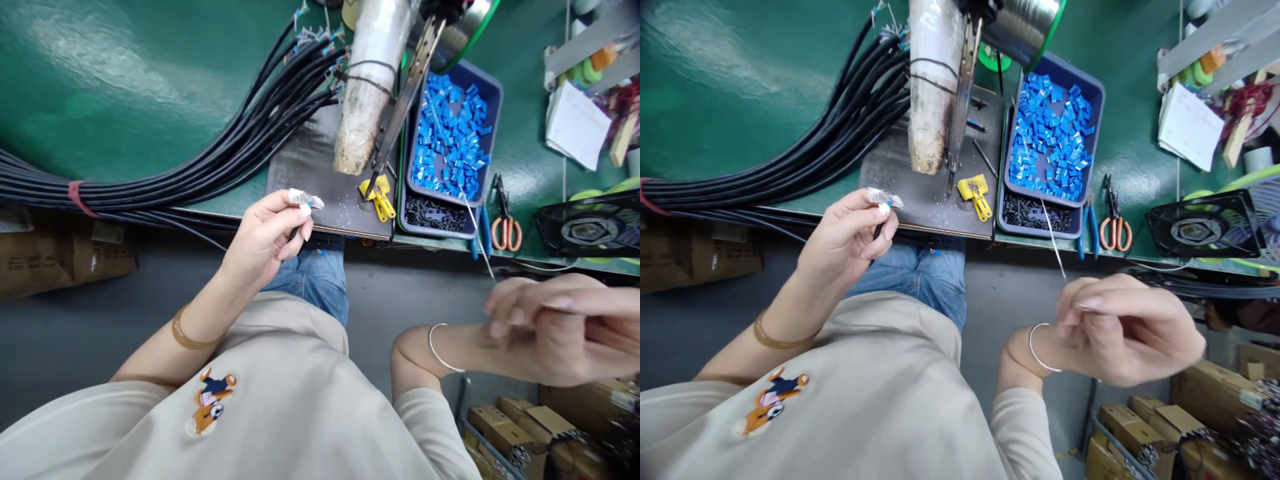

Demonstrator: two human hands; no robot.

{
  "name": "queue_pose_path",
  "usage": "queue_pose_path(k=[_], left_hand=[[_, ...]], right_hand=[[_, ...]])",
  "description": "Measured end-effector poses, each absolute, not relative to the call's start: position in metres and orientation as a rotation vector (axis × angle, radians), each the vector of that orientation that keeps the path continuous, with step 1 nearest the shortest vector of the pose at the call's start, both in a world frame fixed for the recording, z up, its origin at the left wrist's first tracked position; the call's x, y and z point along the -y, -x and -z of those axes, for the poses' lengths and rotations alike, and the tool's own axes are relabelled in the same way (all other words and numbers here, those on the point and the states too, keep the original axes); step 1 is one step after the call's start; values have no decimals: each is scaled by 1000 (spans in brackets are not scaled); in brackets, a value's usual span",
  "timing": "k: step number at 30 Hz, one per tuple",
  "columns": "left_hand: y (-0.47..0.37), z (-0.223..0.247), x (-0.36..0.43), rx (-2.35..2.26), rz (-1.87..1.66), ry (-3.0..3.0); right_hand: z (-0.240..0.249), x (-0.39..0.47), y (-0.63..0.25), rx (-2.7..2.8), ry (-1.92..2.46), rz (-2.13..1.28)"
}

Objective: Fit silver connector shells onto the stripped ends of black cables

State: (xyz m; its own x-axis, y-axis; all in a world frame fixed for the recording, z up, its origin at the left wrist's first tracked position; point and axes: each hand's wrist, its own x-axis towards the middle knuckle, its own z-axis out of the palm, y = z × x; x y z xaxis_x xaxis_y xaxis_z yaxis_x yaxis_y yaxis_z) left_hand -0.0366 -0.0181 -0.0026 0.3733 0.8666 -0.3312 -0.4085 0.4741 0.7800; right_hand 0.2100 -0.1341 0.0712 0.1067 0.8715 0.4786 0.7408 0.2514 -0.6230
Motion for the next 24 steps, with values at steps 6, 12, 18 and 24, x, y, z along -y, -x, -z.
queue_pose_path(k=[6, 12, 18, 24], left_hand=[[28, 5, 19, -762, -823, -756], [19, 11, 18, -715, -752, -850], [15, 13, 17, -723, -719, -909], [11, 16, 19, -700, -739, -948]], right_hand=[[-45, 98, -219, 1559, 2015, 201], [-3, 57, -253, 1648, 2080, 139], [-2, 55, -249, 1667, 2110, 106], [-15, 69, -220, 1320, 1934, 60]])
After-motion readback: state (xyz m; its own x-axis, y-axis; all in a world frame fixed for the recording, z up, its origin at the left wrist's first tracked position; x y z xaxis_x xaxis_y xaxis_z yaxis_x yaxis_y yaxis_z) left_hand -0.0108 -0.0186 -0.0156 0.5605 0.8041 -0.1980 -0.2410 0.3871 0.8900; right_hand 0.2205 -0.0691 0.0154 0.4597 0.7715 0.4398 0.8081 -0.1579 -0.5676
